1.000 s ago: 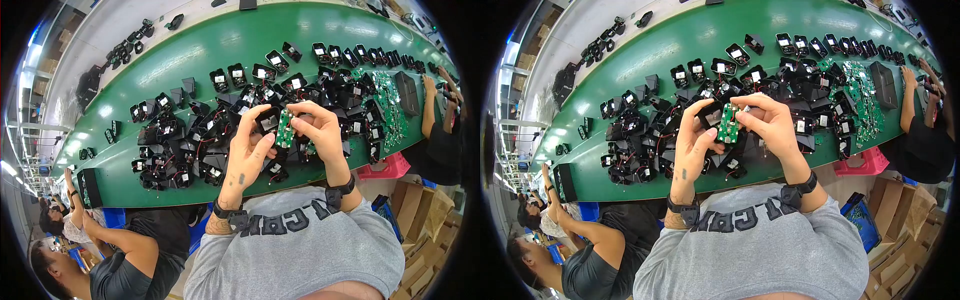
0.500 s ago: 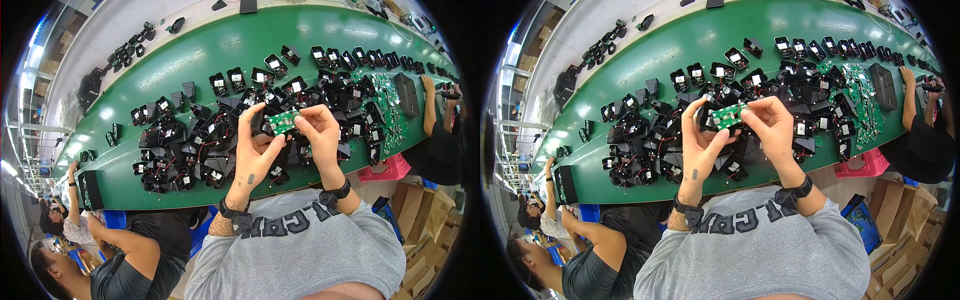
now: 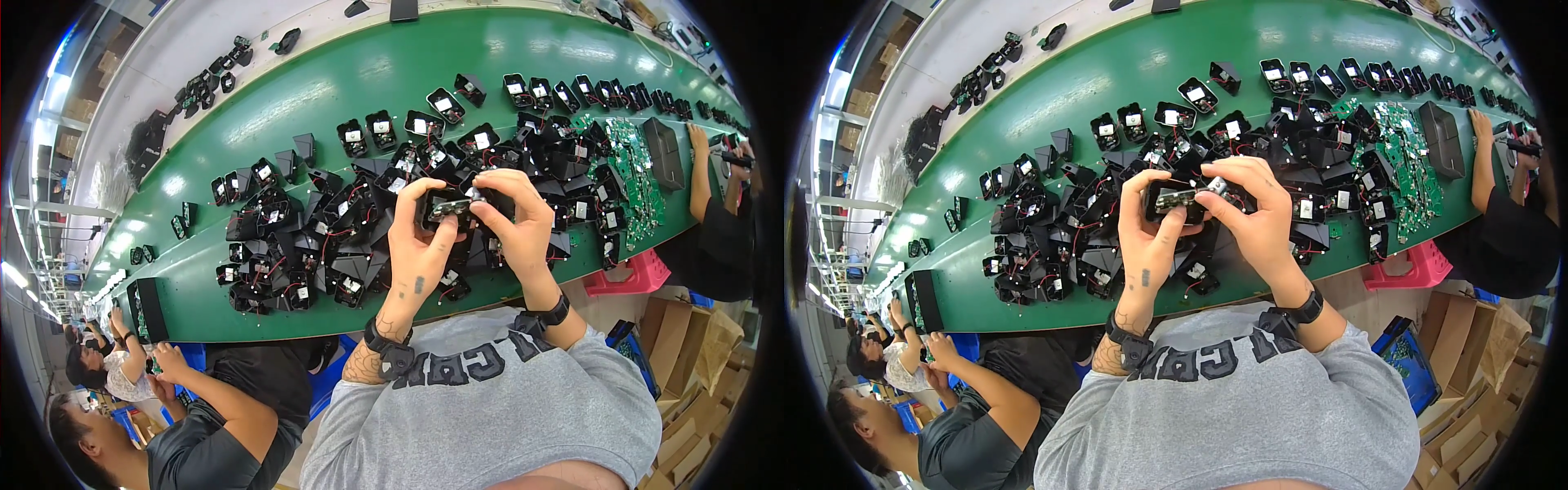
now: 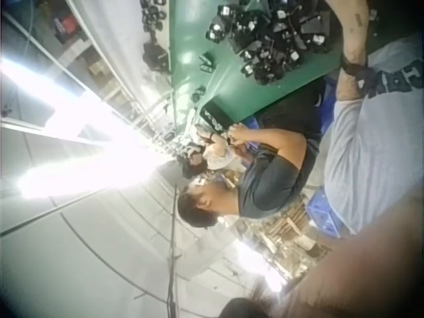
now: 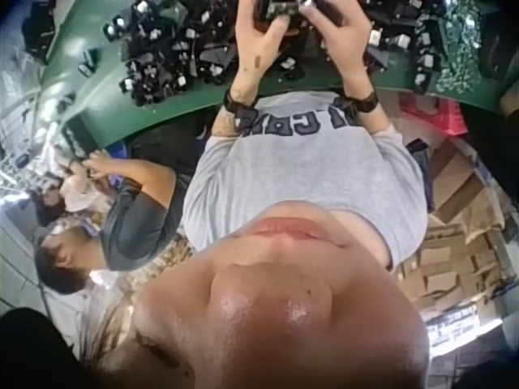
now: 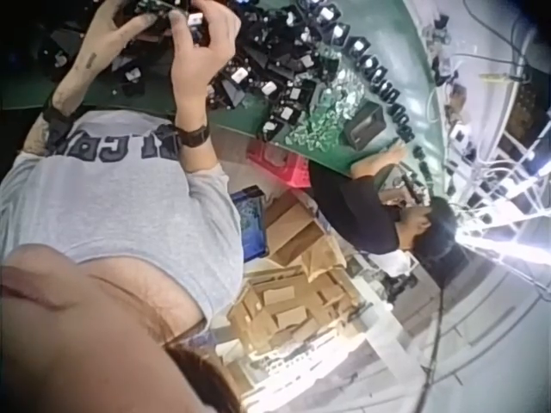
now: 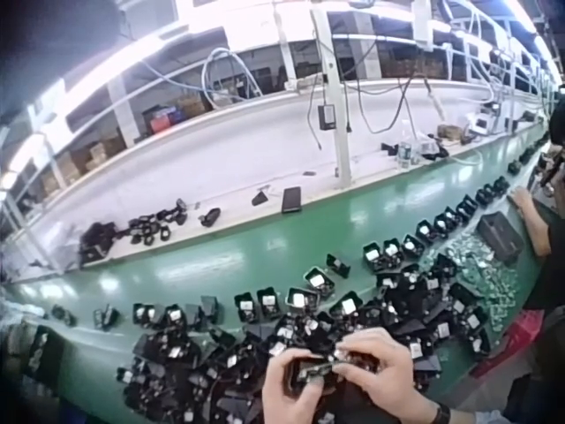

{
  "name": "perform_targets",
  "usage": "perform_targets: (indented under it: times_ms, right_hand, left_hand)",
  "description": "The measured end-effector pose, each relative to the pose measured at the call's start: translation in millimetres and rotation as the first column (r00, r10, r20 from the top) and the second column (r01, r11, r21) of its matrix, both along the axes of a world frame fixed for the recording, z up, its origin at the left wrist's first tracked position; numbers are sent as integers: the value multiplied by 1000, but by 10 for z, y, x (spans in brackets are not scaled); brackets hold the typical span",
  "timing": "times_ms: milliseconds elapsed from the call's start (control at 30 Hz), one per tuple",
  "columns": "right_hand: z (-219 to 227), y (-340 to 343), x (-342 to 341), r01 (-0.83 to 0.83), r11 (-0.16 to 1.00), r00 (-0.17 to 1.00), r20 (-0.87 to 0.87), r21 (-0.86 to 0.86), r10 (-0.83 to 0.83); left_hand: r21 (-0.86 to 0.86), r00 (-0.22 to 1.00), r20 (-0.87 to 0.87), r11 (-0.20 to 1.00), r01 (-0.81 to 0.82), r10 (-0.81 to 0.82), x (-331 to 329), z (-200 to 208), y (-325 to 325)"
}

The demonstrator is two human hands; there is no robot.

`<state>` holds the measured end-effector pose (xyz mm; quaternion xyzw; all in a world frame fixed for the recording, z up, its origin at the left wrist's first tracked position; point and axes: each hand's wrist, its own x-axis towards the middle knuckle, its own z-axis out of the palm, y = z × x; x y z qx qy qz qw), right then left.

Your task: The person picks up a black plastic housing and a green circuit board, fits the board into the housing by hand, and then places the assembled unit back onto the green workbench.

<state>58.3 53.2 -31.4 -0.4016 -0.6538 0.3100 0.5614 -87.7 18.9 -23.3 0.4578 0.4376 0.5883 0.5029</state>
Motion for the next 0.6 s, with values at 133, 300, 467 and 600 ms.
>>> perform_targets:
  times_ms: [133, 300, 467, 600]
  right_hand:
    - [-8, 29, 9, 24, 991, 1000, 9, 129, -25]
    - [71, 36, -9, 53, 962, 988, 127, 266, -89]
    - [60, 57, 3, 26, 984, 984, 170, 179, -57]
    - [17, 42, -3, 40, 978, 978, 191, 203, -80]
  left_hand:
    - [-31, 1000, -28, 1000, 0, -1, 33, 1, -4]
    - [-32, 998, -65, 999, 12, -14, 19, 11, -11]
    - [-49, 994, -105, 999, 14, -19, 11, -4, -2]
    - [-82, 997, -68, 996, -38, 32, 31, 30, 4]
